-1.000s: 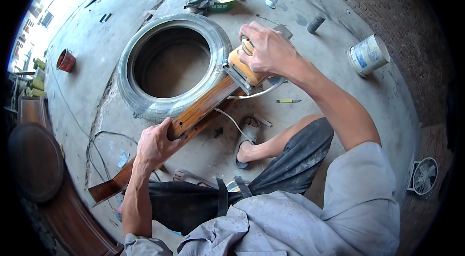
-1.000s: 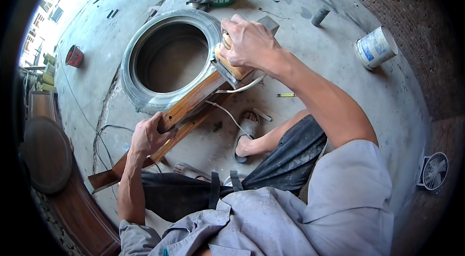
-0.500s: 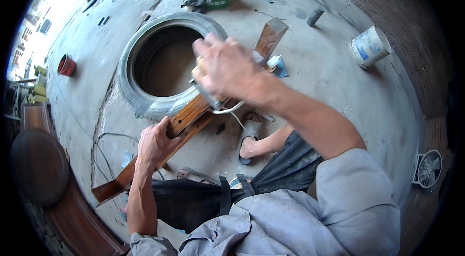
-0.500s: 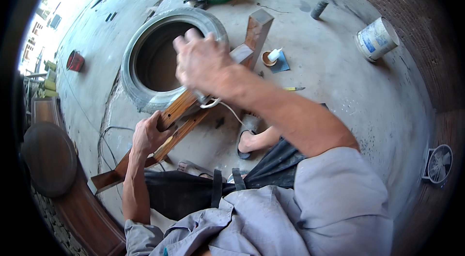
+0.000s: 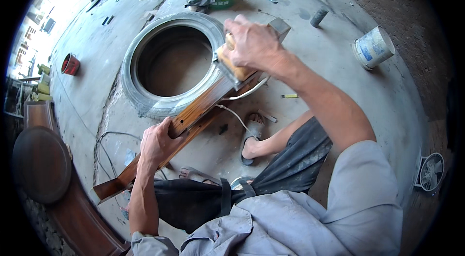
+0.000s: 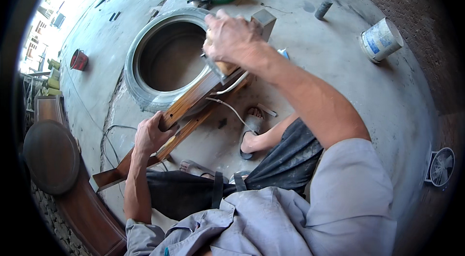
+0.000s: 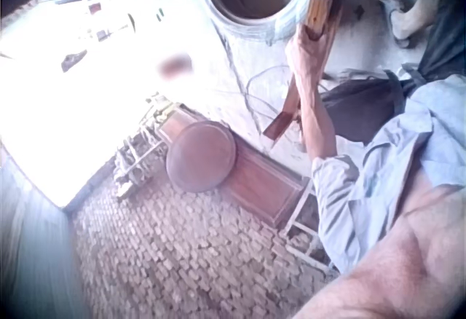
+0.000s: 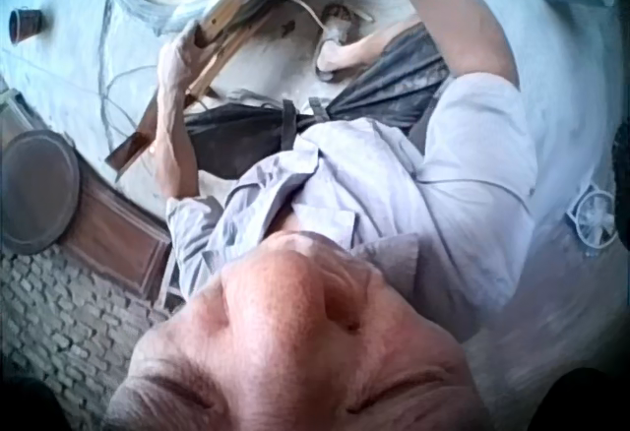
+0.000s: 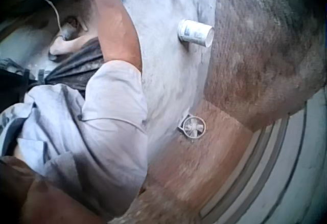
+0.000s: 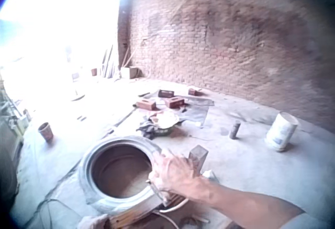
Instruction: The person sands a wooden frame using an electric sander, then applies glue to the frame's joints using a small bottle and a putty knife. The person works on the frame while sitting on the floor.
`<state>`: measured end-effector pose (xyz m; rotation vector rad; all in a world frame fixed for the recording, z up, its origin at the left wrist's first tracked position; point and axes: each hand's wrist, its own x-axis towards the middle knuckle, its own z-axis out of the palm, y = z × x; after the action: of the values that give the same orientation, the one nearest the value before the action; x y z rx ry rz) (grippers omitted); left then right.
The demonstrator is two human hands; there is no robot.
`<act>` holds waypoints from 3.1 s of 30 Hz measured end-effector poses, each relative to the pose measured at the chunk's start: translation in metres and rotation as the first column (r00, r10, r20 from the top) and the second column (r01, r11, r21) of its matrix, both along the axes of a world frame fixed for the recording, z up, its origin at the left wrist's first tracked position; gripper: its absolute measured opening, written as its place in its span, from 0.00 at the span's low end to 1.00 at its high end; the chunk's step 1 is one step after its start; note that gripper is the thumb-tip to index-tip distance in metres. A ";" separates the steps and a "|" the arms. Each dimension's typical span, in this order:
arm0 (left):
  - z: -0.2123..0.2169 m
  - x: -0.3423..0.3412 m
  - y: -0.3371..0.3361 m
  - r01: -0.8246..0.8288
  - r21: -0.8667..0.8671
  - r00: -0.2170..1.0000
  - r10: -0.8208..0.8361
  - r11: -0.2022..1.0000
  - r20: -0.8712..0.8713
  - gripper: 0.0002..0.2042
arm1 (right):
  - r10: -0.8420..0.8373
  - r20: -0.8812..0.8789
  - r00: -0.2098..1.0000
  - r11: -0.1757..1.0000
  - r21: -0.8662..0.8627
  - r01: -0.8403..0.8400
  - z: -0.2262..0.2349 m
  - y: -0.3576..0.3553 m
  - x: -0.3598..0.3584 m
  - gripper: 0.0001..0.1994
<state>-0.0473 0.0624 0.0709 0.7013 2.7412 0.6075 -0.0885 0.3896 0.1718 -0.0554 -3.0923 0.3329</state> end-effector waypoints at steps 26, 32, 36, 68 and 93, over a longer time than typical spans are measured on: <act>0.005 0.002 0.003 -0.045 -0.026 0.999 0.045 0.999 0.022 0.19 | 0.043 -0.052 0.998 0.999 -0.018 -0.044 -0.004 0.007 -0.009 0.22; 0.008 0.002 0.002 -0.042 -0.013 0.998 0.042 0.999 0.050 0.18 | 0.052 -0.063 0.997 0.998 -0.032 -0.054 -0.008 0.016 -0.026 0.23; 0.009 0.003 0.003 -0.044 -0.029 0.999 0.045 0.999 0.028 0.18 | 0.075 -0.067 0.995 0.996 -0.035 -0.078 -0.008 0.017 -0.037 0.24; -0.001 0.001 0.001 -0.010 -0.021 1.000 0.009 1.000 -0.024 0.19 | 0.054 -0.031 0.998 0.997 -0.045 -0.055 -0.004 0.017 -0.018 0.24; -0.009 -0.001 -0.005 0.031 -0.012 0.998 -0.031 0.999 -0.063 0.18 | 0.341 -0.034 0.939 0.936 -0.077 -0.343 0.004 -0.092 0.017 0.21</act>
<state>-0.0482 0.0570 0.0615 0.7715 2.7834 0.5723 -0.0711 0.2979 0.1756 0.4875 -3.0563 0.4651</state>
